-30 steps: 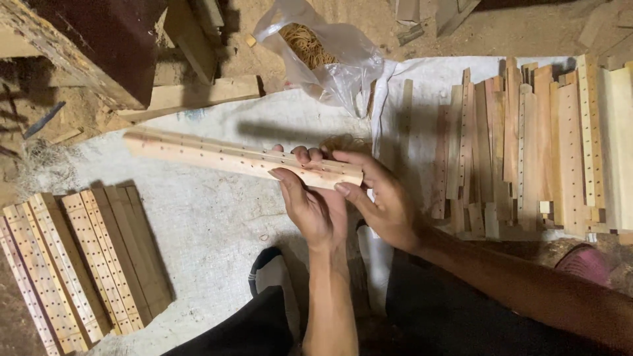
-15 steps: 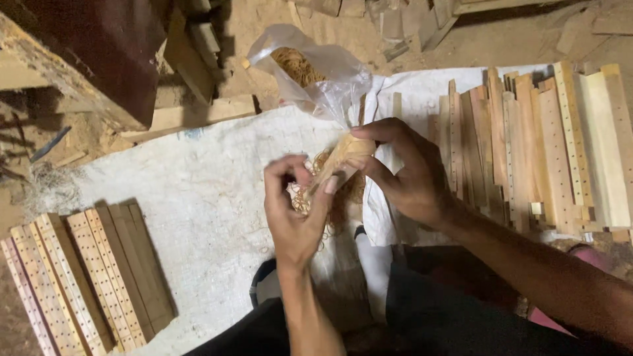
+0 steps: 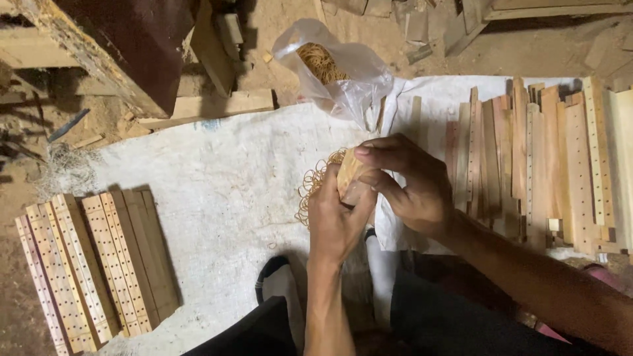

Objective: Wrapping rubber bands around wooden slats and organizing them into stacks

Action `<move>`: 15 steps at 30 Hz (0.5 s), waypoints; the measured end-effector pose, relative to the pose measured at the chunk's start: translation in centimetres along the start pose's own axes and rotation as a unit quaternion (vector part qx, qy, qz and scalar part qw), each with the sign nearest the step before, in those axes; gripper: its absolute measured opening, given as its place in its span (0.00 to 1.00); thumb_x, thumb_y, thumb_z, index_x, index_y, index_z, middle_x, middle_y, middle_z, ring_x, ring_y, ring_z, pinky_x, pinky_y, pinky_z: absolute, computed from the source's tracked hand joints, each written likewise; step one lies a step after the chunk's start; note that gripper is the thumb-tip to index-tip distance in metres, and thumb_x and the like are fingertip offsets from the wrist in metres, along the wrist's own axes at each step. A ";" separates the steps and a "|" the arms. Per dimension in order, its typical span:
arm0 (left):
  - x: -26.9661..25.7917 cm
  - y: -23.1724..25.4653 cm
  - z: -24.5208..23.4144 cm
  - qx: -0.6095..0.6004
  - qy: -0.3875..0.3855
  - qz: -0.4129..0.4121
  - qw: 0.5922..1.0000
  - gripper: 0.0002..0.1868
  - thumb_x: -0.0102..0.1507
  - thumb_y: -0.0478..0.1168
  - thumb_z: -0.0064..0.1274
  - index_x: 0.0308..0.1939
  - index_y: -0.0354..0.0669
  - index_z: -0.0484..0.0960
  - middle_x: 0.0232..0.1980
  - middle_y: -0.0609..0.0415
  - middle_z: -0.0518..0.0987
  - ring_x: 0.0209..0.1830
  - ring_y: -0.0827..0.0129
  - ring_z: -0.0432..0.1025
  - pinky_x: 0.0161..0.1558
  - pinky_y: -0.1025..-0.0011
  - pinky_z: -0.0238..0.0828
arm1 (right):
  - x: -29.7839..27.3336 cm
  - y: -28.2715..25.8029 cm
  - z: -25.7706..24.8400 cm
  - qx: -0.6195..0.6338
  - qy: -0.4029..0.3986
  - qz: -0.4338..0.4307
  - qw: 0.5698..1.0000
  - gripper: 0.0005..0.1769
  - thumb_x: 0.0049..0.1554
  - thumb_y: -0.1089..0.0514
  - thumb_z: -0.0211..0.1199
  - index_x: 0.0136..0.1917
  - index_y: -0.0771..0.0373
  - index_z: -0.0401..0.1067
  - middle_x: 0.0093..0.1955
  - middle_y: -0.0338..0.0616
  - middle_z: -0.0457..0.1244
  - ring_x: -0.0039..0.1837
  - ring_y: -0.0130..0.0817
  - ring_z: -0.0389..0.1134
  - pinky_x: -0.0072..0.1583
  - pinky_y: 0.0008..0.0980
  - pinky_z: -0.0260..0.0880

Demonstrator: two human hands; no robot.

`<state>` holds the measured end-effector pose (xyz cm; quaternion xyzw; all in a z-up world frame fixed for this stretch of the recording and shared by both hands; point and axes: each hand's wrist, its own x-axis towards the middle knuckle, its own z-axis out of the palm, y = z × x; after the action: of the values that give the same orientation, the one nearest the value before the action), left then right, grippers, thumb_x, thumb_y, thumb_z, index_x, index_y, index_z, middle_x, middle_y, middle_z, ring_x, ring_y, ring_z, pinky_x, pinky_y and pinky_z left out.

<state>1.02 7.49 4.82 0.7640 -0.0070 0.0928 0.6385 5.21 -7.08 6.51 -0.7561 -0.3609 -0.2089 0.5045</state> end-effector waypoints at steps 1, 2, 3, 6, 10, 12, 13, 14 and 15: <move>0.0 0.1 -0.2 -0.005 -0.001 -0.010 1.000 0.11 0.57 0.38 0.61 0.39 0.41 0.75 0.23 0.39 0.78 0.23 0.52 0.74 0.26 0.59 0.68 | -0.1 0.2 0.1 0.002 -0.006 0.002 1.000 0.18 0.59 0.68 0.66 0.63 0.69 0.74 0.55 0.56 0.69 0.56 0.53 0.73 0.58 0.49 0.72; 0.3 0.1 -0.3 -0.011 -0.001 -0.017 1.000 0.11 0.57 0.38 0.60 0.39 0.40 0.76 0.23 0.39 0.78 0.22 0.55 0.73 0.25 0.60 0.67 | 0.0 0.6 0.0 0.003 -0.010 0.001 1.000 0.18 0.59 0.67 0.65 0.63 0.68 0.73 0.56 0.55 0.68 0.55 0.53 0.73 0.57 0.50 0.72; 0.3 0.1 -0.2 -0.011 0.001 -0.015 1.000 0.11 0.57 0.38 0.60 0.39 0.40 0.76 0.23 0.39 0.78 0.22 0.55 0.73 0.25 0.60 0.67 | 0.2 0.5 0.2 0.004 -0.011 -0.001 1.000 0.18 0.59 0.67 0.65 0.63 0.68 0.73 0.56 0.55 0.68 0.55 0.53 0.73 0.57 0.50 0.72; -0.1 0.1 0.0 0.005 0.025 -0.047 0.999 0.07 0.57 0.37 0.58 0.37 0.41 0.77 0.22 0.39 0.76 0.21 0.54 0.73 0.24 0.61 0.65 | 0.3 0.2 0.7 0.009 -0.027 0.019 0.999 0.15 0.59 0.66 0.65 0.60 0.67 0.75 0.54 0.55 0.69 0.54 0.54 0.73 0.56 0.50 0.73; -0.1 0.0 0.2 0.001 0.069 -0.002 0.998 0.10 0.55 0.35 0.59 0.36 0.40 0.74 0.22 0.36 0.75 0.20 0.43 0.72 0.24 0.57 0.66 | 0.8 0.0 1.1 0.031 -0.020 0.008 0.999 0.14 0.59 0.67 0.65 0.59 0.71 0.74 0.53 0.57 0.69 0.54 0.54 0.73 0.56 0.49 0.73; -0.1 -0.5 0.5 -0.008 0.079 0.001 0.997 0.10 0.54 0.34 0.60 0.35 0.41 0.74 0.21 0.38 0.75 0.20 0.48 0.72 0.24 0.59 0.67 | 1.0 -0.1 1.1 0.046 -0.021 0.017 0.999 0.15 0.58 0.68 0.66 0.59 0.71 0.74 0.53 0.58 0.69 0.53 0.54 0.73 0.56 0.49 0.73; -0.1 -0.9 0.7 -0.007 0.095 -0.002 0.995 0.10 0.54 0.35 0.61 0.33 0.42 0.74 0.20 0.41 0.75 0.18 0.53 0.71 0.23 0.62 0.66 | 0.9 -0.1 1.1 0.056 -0.025 0.027 0.998 0.16 0.58 0.67 0.66 0.59 0.70 0.74 0.54 0.57 0.69 0.54 0.52 0.73 0.56 0.49 0.73; -0.1 -1.3 0.8 -0.006 0.112 -0.004 0.994 0.10 0.54 0.35 0.62 0.31 0.44 0.74 0.19 0.43 0.74 0.17 0.59 0.69 0.21 0.66 0.65 | 0.9 -0.1 1.2 0.067 -0.029 0.036 0.997 0.16 0.58 0.67 0.67 0.60 0.69 0.73 0.54 0.56 0.69 0.55 0.51 0.73 0.57 0.48 0.73; 0.0 -1.0 1.1 -0.007 0.113 -0.003 0.994 0.10 0.54 0.35 0.62 0.31 0.44 0.74 0.19 0.43 0.74 0.17 0.59 0.69 0.21 0.66 0.65 | 0.9 -0.4 1.0 0.067 -0.029 0.035 0.997 0.16 0.58 0.67 0.67 0.60 0.69 0.73 0.54 0.56 0.69 0.55 0.51 0.73 0.57 0.48 0.73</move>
<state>1.32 6.58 3.68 0.7446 0.0669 0.1760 0.6405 5.45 -5.74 6.91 -0.7387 -0.3615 -0.1447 0.5502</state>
